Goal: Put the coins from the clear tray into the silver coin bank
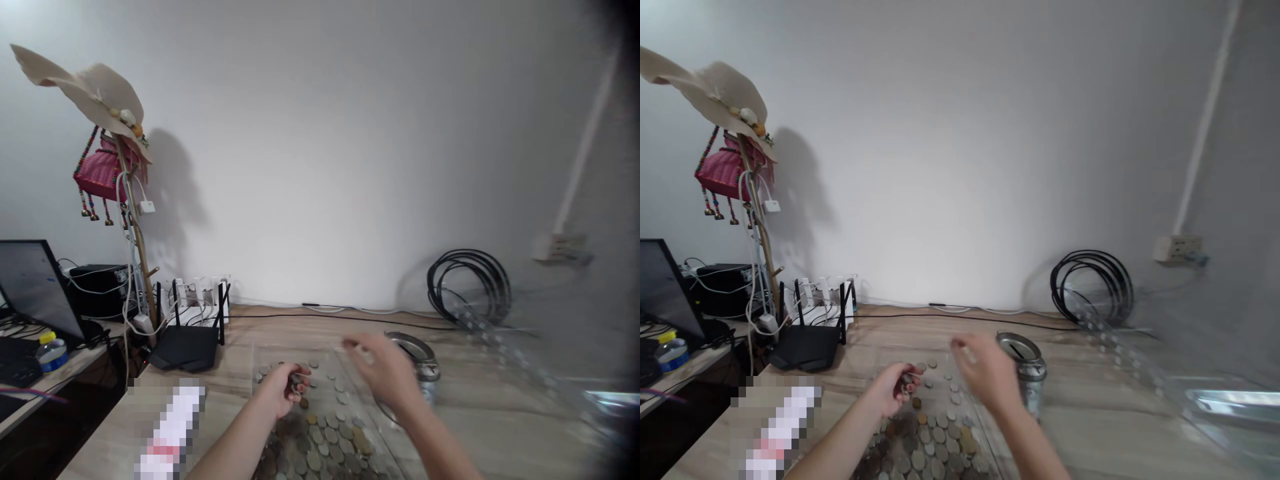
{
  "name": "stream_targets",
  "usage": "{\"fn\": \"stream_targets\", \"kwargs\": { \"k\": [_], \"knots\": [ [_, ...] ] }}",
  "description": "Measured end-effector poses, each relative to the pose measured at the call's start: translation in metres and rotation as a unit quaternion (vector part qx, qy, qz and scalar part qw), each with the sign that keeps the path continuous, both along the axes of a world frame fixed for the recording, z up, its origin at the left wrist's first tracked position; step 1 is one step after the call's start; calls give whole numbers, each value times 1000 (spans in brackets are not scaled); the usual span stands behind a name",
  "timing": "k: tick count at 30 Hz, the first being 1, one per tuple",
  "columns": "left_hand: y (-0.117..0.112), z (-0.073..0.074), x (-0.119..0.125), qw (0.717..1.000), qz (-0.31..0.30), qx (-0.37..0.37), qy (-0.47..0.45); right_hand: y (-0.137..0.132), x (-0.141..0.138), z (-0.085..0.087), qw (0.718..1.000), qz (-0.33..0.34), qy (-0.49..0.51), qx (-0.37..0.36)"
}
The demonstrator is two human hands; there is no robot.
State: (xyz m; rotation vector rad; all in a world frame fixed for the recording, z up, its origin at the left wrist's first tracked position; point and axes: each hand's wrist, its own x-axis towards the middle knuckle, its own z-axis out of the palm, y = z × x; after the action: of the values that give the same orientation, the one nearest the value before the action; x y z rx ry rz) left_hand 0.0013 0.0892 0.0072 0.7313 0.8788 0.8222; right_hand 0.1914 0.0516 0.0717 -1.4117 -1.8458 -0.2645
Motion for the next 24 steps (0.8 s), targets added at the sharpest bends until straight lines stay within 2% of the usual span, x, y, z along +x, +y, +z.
{"fn": "stream_targets", "kwargs": {
  "k": [2, 3, 5, 12, 14, 19, 21, 24],
  "knots": [
    [1, -1, 1, 999, 7, -17, -34, -8, -32, -7, 984, 148, -46, -86],
    [1, -1, 2, 998, 16, -24, -48, -12, -44, -11, 973, 194, -66, -111],
    [2, -2, 3, 997, 30, -30, -60, -16, -61, -17, 958, 235, -89, -140],
    [-3, 5, 6, 996, 15, -74, -47, -10, -61, -29, 955, 238, -76, -158],
    [-5, 6, 6, 995, -12, -85, -44, -6, -61, -32, 962, 212, -73, -154],
    [-3, 0, 3, 986, -144, -61, -61, 8, -57, -40, 979, 111, -35, -169],
    [0, -4, 1, 983, -160, -49, -71, 13, -55, -42, 978, 102, -18, -182],
    [4, -7, 0, 985, -151, -49, -72, 15, -52, -40, 981, 101, 8, -166]
  ]
}}
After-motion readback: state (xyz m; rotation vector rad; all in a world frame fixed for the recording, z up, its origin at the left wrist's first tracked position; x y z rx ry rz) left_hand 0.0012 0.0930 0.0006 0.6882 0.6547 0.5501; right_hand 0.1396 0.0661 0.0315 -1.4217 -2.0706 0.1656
